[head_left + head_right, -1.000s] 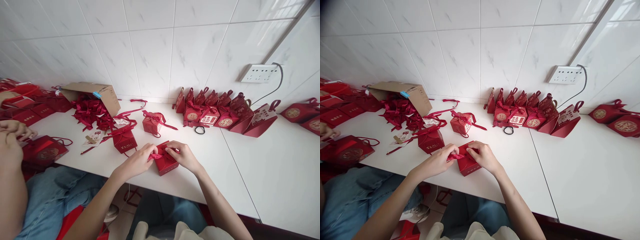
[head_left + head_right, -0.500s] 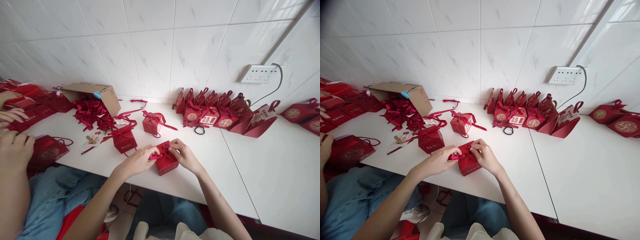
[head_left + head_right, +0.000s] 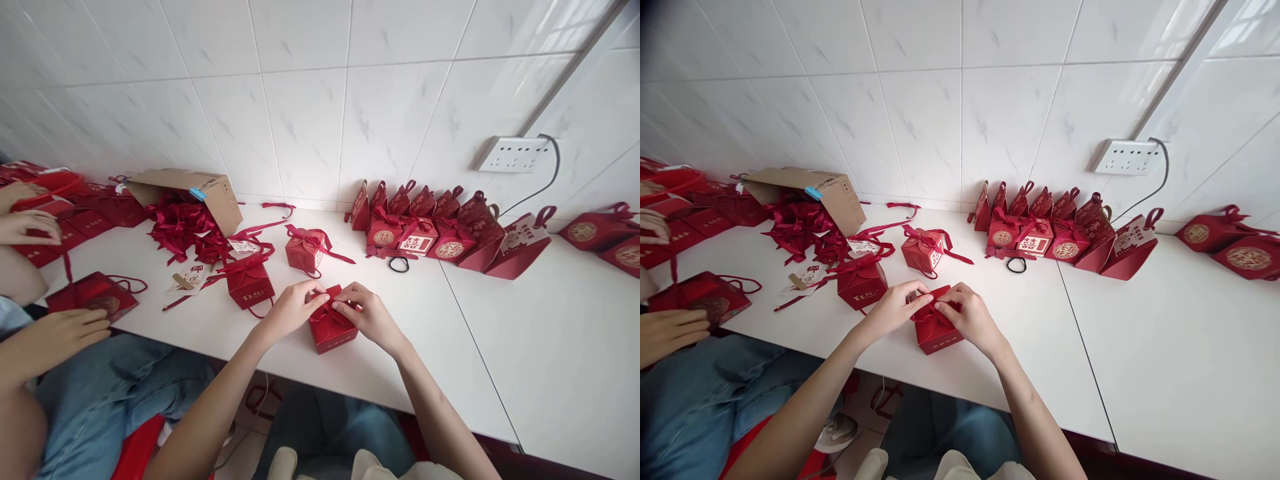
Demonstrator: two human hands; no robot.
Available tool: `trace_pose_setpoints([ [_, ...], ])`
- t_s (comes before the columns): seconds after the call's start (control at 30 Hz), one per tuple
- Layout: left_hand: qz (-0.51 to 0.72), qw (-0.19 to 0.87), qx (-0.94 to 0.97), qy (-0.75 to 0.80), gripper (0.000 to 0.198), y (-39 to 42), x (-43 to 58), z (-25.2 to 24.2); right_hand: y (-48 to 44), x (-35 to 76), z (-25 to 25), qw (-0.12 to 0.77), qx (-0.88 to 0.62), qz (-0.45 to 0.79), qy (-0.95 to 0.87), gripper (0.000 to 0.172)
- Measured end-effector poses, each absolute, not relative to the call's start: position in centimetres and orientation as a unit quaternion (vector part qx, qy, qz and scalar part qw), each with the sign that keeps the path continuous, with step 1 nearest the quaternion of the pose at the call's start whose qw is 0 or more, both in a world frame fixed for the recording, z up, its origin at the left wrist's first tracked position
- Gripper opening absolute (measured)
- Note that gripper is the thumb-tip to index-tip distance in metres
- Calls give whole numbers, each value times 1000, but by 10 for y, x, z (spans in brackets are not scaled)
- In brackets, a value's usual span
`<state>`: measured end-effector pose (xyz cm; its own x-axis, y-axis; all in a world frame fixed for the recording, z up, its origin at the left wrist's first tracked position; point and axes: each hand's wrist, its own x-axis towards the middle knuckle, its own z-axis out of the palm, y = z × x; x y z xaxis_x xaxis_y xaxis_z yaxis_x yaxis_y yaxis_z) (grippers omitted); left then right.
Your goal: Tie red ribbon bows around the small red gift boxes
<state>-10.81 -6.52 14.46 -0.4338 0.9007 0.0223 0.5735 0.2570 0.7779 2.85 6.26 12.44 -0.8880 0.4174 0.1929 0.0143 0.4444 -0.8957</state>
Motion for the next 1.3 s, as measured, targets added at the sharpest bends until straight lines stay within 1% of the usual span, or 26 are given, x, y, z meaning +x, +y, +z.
trace_pose_setpoints([
  [0.13,384,211,464,770,30,-67,-107,146,59,33,130,193,-177,460,-848,23],
  [0.3,397,205,455,771,27,-65,-104,148,56,31,137,141,-198,452,-858,17],
  [0.37,403,210,448,770,27,-64,-104,147,55,29,137,133,-213,451,-856,15],
  [0.6,407,238,446,761,29,-67,-107,146,52,20,123,199,-188,383,-882,14],
  [0.67,386,233,456,767,30,-73,-109,151,52,20,120,213,-181,389,-878,12],
  [0.7,367,235,466,770,34,-78,-111,154,52,20,119,218,-178,396,-874,12],
  [0.77,313,241,494,774,39,-87,-115,161,52,21,116,225,-171,410,-867,11],
  [0.8,280,241,511,776,35,-91,-116,164,51,21,115,230,-168,414,-865,11],
  [0.87,219,226,538,782,18,-96,-117,171,50,22,112,242,-162,420,-860,10],
  [0.9,196,215,549,783,14,-97,-117,174,49,22,111,247,-161,423,-857,10],
  [0.93,182,205,559,782,15,-97,-115,177,48,21,110,253,-164,427,-853,11],
  [1.0,175,195,575,775,22,-94,-112,183,45,21,109,261,-170,435,-845,11],
  [1.1,176,177,603,758,26,-85,-107,191,44,20,110,263,-162,437,-845,11],
  [1.3,167,119,650,732,25,-67,-106,193,44,19,112,271,-122,403,-866,16],
])
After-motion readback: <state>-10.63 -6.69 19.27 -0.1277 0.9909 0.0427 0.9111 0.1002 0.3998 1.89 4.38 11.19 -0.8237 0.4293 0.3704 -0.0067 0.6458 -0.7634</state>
